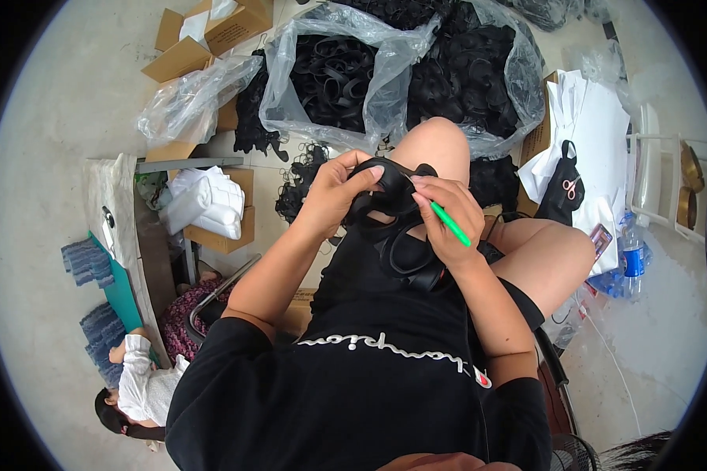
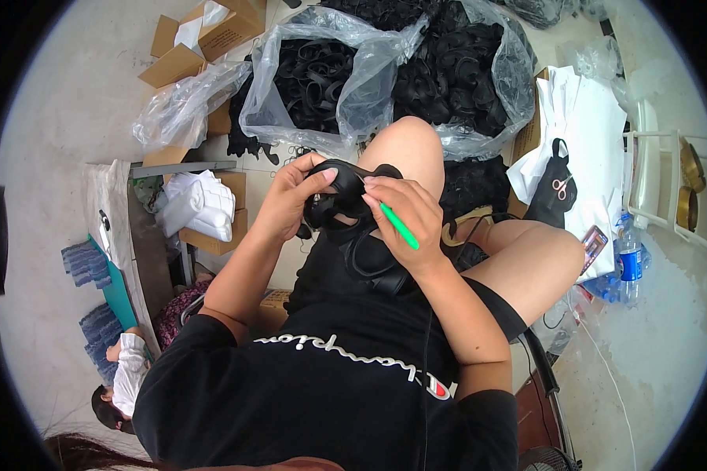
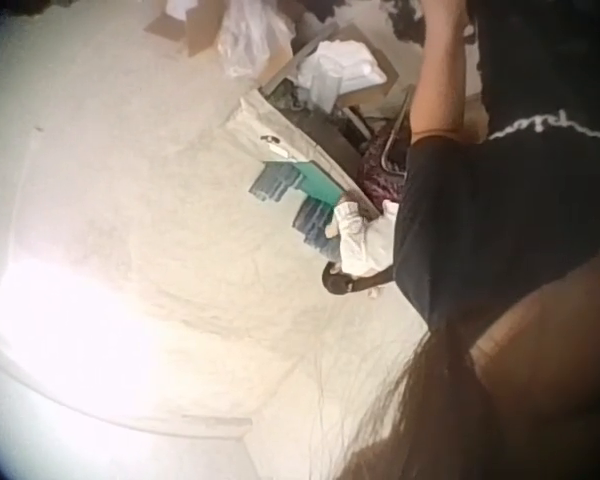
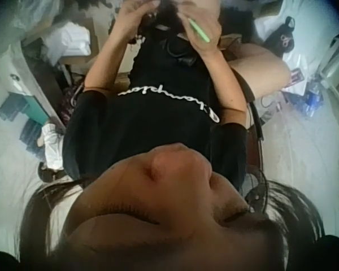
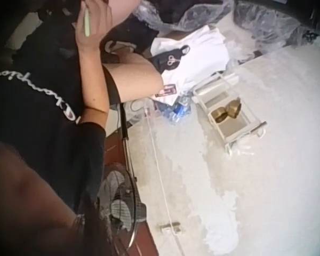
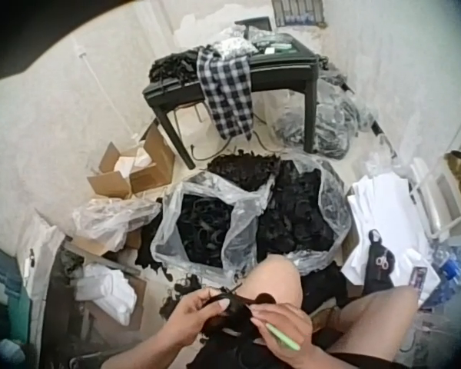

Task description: The person is trimming excess material from black soft manufactured parts using scissors.

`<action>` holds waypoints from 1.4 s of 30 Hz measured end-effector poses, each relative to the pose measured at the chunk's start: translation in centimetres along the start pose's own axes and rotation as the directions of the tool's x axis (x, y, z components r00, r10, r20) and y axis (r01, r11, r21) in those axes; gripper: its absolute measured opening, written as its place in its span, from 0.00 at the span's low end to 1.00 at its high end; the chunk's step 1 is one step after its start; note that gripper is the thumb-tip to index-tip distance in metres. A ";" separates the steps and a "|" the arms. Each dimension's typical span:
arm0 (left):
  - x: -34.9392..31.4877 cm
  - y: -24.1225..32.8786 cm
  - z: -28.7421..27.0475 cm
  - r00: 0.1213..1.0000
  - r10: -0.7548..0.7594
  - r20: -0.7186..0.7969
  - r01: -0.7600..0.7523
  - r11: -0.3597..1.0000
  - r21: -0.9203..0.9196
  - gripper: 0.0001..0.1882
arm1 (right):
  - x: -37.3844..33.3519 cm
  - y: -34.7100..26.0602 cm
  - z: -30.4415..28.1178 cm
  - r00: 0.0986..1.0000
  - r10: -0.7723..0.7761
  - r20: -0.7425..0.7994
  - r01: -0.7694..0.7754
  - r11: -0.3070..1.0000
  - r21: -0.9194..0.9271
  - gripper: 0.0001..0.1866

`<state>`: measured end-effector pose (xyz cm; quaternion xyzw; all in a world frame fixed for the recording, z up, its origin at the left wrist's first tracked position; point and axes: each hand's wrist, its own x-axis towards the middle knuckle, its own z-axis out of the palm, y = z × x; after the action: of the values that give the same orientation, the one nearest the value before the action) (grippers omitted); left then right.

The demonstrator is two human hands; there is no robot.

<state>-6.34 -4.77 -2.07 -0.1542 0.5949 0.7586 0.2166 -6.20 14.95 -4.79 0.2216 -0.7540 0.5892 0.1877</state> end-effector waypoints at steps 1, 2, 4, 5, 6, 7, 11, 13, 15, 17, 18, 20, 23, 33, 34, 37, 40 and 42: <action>0.0 0.0 0.2 1.000 0.014 -0.020 -0.014 1.000 -0.004 0.07 | 0.0 -0.1 -0.1 0.997 -0.063 0.034 0.064 0.996 -0.059 0.08; 0.0 0.1 0.4 0.999 0.028 -0.041 -0.028 1.000 -0.007 0.07 | -0.1 0.2 0.1 0.994 -0.108 0.021 0.109 0.990 -0.084 0.09; -0.1 0.2 1.0 0.997 0.054 -0.046 -0.054 0.999 0.006 0.07 | 0.0 0.0 -0.1 0.992 -0.122 0.036 0.125 0.986 -0.108 0.10; -0.2 0.3 1.2 0.995 0.083 -0.053 -0.082 0.996 0.019 0.08 | 0.0 0.0 -0.2 0.989 -0.140 0.051 0.145 0.981 -0.132 0.10; -0.2 0.3 1.2 0.995 0.081 -0.053 -0.080 0.997 0.019 0.08 | 0.0 0.0 -0.1 0.989 -0.137 0.051 0.143 0.981 -0.131 0.10; -0.2 0.2 1.3 0.993 0.102 -0.055 -0.100 0.994 0.040 0.08 | 0.0 0.0 -0.1 0.987 -0.152 0.057 0.159 0.977 -0.144 0.11; -0.7 0.8 1.8 0.990 0.135 -0.048 -0.127 0.980 0.151 0.07 | -0.1 -0.2 -0.2 0.984 -0.168 0.068 0.178 0.965 -0.192 0.12; -0.8 0.7 2.0 0.985 0.163 -0.061 -0.147 0.967 0.208 0.07 | -0.2 -0.3 -0.3 0.982 -0.172 0.075 0.185 0.959 -0.215 0.12; -1.3 1.1 2.5 0.979 0.190 -0.070 -0.165 0.950 0.264 0.07 | -0.2 -0.4 -0.4 0.981 -0.176 0.083 0.191 0.952 -0.240 0.13; -2.0 2.1 3.4 0.971 0.229 -0.072 -0.188 0.912 0.364 0.07 | -0.3 -0.3 -0.4 0.976 -0.195 0.100 0.215 0.939 -0.270 0.12; -1.9 1.9 3.3 0.971 0.228 -0.070 -0.188 0.912 0.364 0.07 | -0.2 -0.5 -0.5 0.976 -0.194 0.099 0.214 0.938 -0.271 0.12; -1.8 1.5 3.0 0.923 0.385 -0.017 -0.278 0.696 0.663 0.09 | 0.0 -0.9 -0.6 0.978 -0.136 0.160 0.176 0.945 -0.276 0.12; -1.9 1.6 3.1 0.908 0.420 -0.007 -0.300 0.660 0.688 0.09 | 0.0 -1.0 -0.6 0.978 -0.067 0.195 0.121 0.953 -0.279 0.11; -1.0 2.7 1.4 0.747 -0.371 0.552 0.525 0.839 -0.147 0.12 | 0.5 1.5 -1.9 0.808 0.563 0.173 -0.589 0.755 0.289 0.06; -1.1 2.7 1.7 0.746 -0.353 0.565 0.511 0.847 -0.145 0.14 | 0.5 1.8 -2.1 0.740 0.623 0.252 -0.670 0.654 0.351 0.06; -0.9 3.2 3.2 0.892 -0.225 0.393 0.294 0.948 -0.123 0.21 | 0.4 1.7 -3.9 0.772 0.599 0.213 -0.563 0.488 0.667 0.09; -1.0 2.9 3.1 0.916 -0.188 0.354 0.233 0.968 -0.090 0.23 | 2.0 -1.5 -4.2 0.814 0.567 0.130 -0.573 0.744 0.344 0.10; -0.9 2.4 3.4 0.927 -0.173 0.334 0.199 0.979 -0.045 0.23 | 1.5 -2.2 -3.1 0.857 0.469 0.213 -0.514 0.802 0.303 0.09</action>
<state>-6.68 -2.07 1.21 -0.0897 0.5031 0.7723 0.3773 -6.18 17.31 -1.47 0.0849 -0.6793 0.7262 -0.0625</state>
